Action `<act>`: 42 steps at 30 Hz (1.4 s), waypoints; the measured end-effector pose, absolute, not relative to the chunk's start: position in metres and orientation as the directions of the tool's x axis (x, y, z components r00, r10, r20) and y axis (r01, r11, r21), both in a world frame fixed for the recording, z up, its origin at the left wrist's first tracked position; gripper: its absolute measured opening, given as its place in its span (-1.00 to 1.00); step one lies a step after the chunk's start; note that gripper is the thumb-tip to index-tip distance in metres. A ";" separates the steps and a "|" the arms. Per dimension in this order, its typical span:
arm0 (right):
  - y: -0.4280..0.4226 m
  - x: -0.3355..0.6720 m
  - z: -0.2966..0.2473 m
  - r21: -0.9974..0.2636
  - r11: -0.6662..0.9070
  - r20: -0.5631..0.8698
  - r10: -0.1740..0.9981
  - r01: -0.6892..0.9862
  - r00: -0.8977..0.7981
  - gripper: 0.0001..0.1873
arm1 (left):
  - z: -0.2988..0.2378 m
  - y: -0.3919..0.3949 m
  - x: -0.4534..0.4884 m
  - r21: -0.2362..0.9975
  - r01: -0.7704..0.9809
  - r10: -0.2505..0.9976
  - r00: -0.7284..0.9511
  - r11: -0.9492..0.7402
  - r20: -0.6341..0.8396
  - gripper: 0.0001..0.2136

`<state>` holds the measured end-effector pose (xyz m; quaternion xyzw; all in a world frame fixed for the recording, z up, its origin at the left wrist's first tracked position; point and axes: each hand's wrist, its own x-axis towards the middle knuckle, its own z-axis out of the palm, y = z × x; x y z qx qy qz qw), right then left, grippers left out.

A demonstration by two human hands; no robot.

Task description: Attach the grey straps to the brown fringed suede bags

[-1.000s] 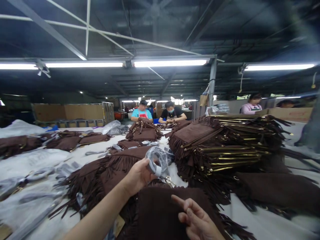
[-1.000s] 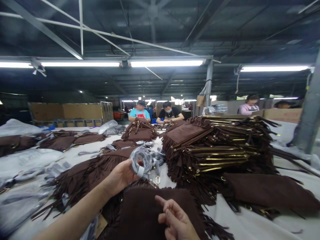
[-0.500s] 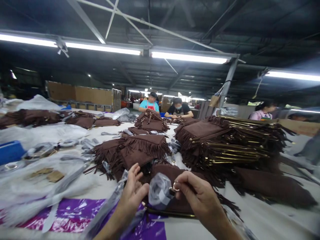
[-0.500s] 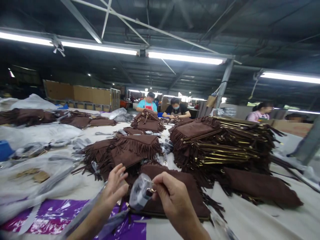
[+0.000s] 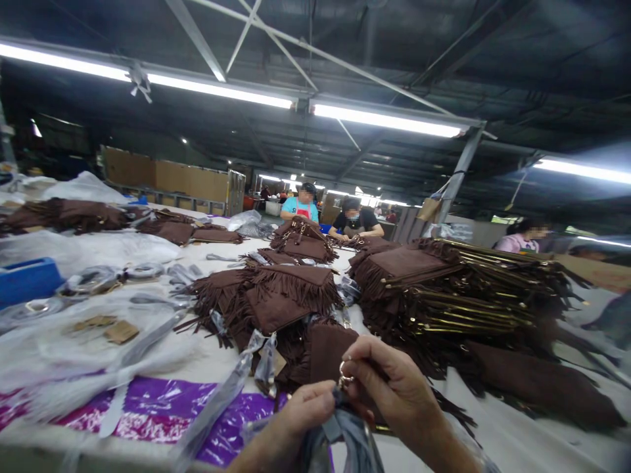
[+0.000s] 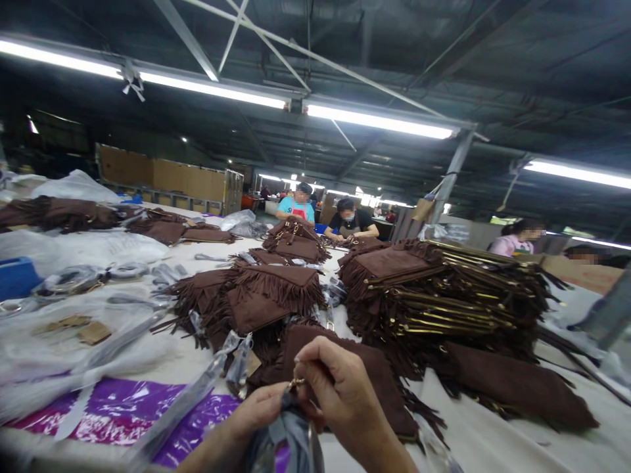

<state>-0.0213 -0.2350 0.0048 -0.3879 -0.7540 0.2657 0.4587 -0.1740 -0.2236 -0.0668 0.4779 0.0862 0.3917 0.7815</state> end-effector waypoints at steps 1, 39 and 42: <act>-0.235 -0.020 0.005 -0.730 0.585 0.512 0.811 0.355 -0.283 -0.80 | -0.069 -0.225 -0.171 0.790 -0.559 0.720 0.654 0.254 0.231 -0.53; -0.267 0.010 -0.070 -0.299 0.683 0.815 0.546 0.666 -0.195 -0.79 | -0.056 -0.236 -0.148 0.434 0.338 0.542 0.371 -0.835 0.754 -0.63; -0.268 0.014 -0.060 -0.378 0.692 0.812 0.567 0.615 -0.139 -0.79 | -0.028 -0.229 -0.141 0.432 0.260 0.504 0.476 -0.863 0.720 -0.65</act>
